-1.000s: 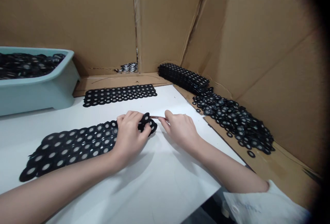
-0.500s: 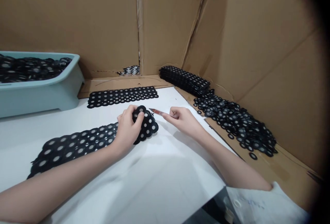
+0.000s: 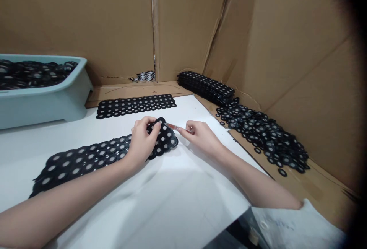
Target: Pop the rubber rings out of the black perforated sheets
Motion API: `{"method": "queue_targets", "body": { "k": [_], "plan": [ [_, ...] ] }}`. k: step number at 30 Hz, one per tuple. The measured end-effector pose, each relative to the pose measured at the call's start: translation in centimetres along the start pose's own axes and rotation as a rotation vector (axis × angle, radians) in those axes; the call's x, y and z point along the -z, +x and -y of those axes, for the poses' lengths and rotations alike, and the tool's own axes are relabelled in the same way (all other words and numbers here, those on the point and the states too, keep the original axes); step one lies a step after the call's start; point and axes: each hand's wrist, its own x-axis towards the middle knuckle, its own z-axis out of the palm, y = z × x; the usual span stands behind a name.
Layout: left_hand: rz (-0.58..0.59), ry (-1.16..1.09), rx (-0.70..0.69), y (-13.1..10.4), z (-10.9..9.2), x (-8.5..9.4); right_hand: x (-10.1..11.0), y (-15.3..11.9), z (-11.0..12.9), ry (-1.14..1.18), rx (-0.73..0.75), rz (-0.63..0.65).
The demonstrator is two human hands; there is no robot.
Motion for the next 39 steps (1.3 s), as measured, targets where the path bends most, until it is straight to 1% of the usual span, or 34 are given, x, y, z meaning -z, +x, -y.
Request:
{"method": "queue_targets", "body": {
  "k": [6, 11, 17, 19, 22, 27, 30, 32, 36, 37, 39],
  "plan": [
    [-0.081, 0.073, -0.144, -0.8, -0.6, 0.0, -0.8, -0.2, 0.5, 0.036, -0.029, -0.05],
    [-0.053, 0.144, -0.234, -1.6, -1.0, 0.1, -1.3, -0.1, 0.9, 0.056, -0.024, -0.06],
    [0.015, 0.159, -0.218, -2.0, -1.2, 0.2, -1.4, 0.4, 0.6, 0.048, -0.015, -0.076],
    [0.016, 0.179, -0.185, -2.0, -1.1, 0.1, -1.4, 0.6, 0.5, 0.056, -0.012, -0.082],
    [-0.014, 0.199, -0.15, -1.7, -0.8, -0.1, -1.0, 0.8, 0.4, 0.093, -0.015, -0.075],
    [-0.032, 0.143, -0.087, -0.9, -0.1, -0.3, 0.6, 1.4, -0.9, 0.304, -0.071, 0.015],
    [-0.019, 0.084, -0.072, -0.7, 0.0, -0.2, 0.9, 1.7, -1.4, 0.486, -0.13, -0.018],
    [-0.014, 0.035, -0.082, -0.7, -0.1, -0.1, 0.3, 1.5, -1.1, 0.592, -0.128, -0.011],
    [0.001, -0.026, -0.121, -0.8, -0.4, 0.0, -1.7, 0.8, 0.3, 0.789, -0.069, 0.148],
    [0.004, -0.031, -0.134, -0.8, -0.5, 0.0, -2.1, 0.7, 0.6, 0.813, -0.058, 0.156],
    [0.004, -0.041, -0.154, -0.8, -0.4, 0.0, -2.6, 0.6, 0.9, 0.826, -0.043, 0.129]
  ]
}}
